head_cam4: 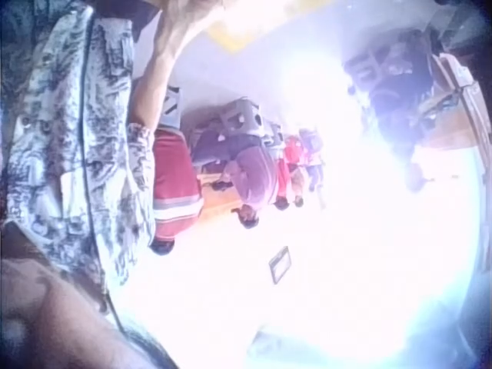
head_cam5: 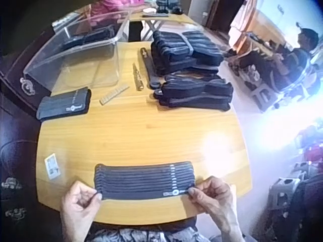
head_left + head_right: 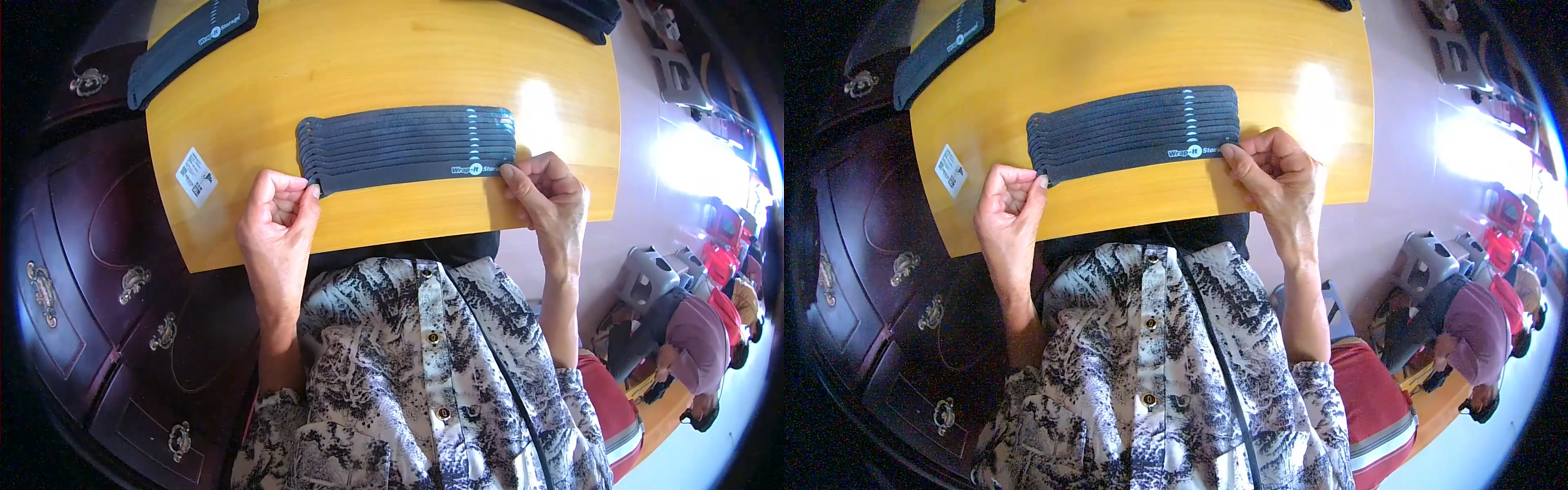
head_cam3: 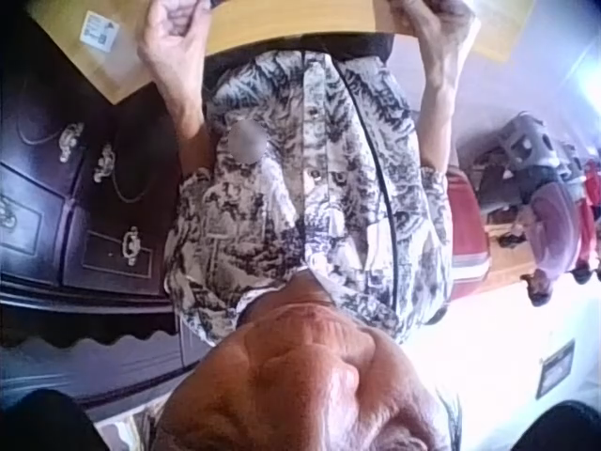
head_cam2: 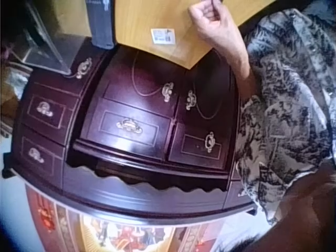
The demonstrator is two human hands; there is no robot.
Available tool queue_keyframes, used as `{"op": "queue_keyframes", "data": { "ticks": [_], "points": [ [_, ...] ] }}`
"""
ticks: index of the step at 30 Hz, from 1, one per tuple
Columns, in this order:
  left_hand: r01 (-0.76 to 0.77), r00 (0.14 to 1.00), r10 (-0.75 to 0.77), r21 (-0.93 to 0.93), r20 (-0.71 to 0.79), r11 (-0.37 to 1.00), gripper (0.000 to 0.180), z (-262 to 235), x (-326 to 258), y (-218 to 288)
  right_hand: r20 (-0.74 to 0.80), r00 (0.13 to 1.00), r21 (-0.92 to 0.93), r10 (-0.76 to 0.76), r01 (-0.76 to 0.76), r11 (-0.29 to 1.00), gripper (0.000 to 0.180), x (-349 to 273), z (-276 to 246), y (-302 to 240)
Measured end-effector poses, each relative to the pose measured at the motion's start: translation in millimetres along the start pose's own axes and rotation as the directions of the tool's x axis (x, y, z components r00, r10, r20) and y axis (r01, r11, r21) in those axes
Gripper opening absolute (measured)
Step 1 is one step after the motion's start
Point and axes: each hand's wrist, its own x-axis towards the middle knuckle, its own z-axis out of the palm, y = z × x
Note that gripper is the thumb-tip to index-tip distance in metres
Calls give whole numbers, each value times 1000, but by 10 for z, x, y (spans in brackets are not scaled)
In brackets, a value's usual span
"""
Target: The recorder is assembling and labeling adjustable textile straps, applying labels and using a small tool to secure components.
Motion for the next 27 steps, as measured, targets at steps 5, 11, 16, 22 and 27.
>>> {"op": "queue_keyframes", "data": {
  "ticks": [5,11,16,22,27],
  "points": [
    [18,999,-17,7,-33,1000,13,-32,-1,22,6,1000,20,-1,1,1000,14,8,18,-3],
    [18,1000,-17,23,-9,1000,12,-32,3,31,3,999,-1,36,-36,999,15,10,22,-38],
    [28,1000,-28,13,0,1000,13,-44,21,41,6,999,-18,41,-41,999,17,20,21,-65],
    [78,997,-78,1,20,997,14,-80,72,25,115,993,49,41,-47,998,18,151,1,-61],
    [172,977,-166,-32,135,985,15,-109,152,76,214,963,-74,162,-150,986,23,314,-113,-143]
  ]
}}
